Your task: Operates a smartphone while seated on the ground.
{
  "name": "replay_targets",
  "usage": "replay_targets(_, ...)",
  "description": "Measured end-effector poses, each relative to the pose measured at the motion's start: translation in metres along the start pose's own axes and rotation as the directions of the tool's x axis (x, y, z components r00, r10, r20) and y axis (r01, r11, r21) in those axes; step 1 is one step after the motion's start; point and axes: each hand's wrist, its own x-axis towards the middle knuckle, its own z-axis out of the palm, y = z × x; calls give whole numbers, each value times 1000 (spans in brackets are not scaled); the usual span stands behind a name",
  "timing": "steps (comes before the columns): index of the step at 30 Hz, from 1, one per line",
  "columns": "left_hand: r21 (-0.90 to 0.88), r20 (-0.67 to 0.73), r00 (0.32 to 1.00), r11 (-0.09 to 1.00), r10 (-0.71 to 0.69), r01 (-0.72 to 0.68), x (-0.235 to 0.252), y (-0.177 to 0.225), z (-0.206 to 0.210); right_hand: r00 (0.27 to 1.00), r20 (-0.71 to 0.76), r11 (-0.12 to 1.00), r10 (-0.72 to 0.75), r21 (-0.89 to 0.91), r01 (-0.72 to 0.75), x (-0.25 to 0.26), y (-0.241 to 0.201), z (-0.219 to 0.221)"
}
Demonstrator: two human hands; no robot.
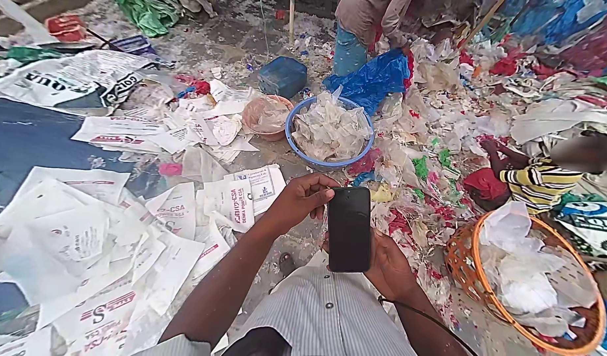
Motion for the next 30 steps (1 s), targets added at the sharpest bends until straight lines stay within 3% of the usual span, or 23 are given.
replay_targets(3, 7, -2, 1000, 1000, -5, 5, 1, -3, -3, 999, -36, 961, 13, -274, -23, -3, -10, 12)
replay_targets(7, 20, -9, 1000, 1000, -17, 17, 2, -3, -7, 989, -147, 887, 29, -453, -93, -1, -12, 29)
replay_targets(13, 13, 5, 1000, 1000, -4, 4, 0, 0, -13, 972, -235, 883, -11, -459, -101, 7, -7, 37)
replay_targets(23, 22, 2, 999, 999, -32, 32, 5, -4, -20, 975, -215, 923, -55, -383, -33, 15, -2, 31)
replay_targets(27, 335, 45, 991, 933, 127, -134, 8, -1, -23, 978, -193, 940, -78, -340, 8, 14, 2, 28)
replay_targets(30, 630, 92, 931, 704, 352, -329, 17, 7, -17, 986, -140, 965, -94, -254, 55, 12, 5, 21)
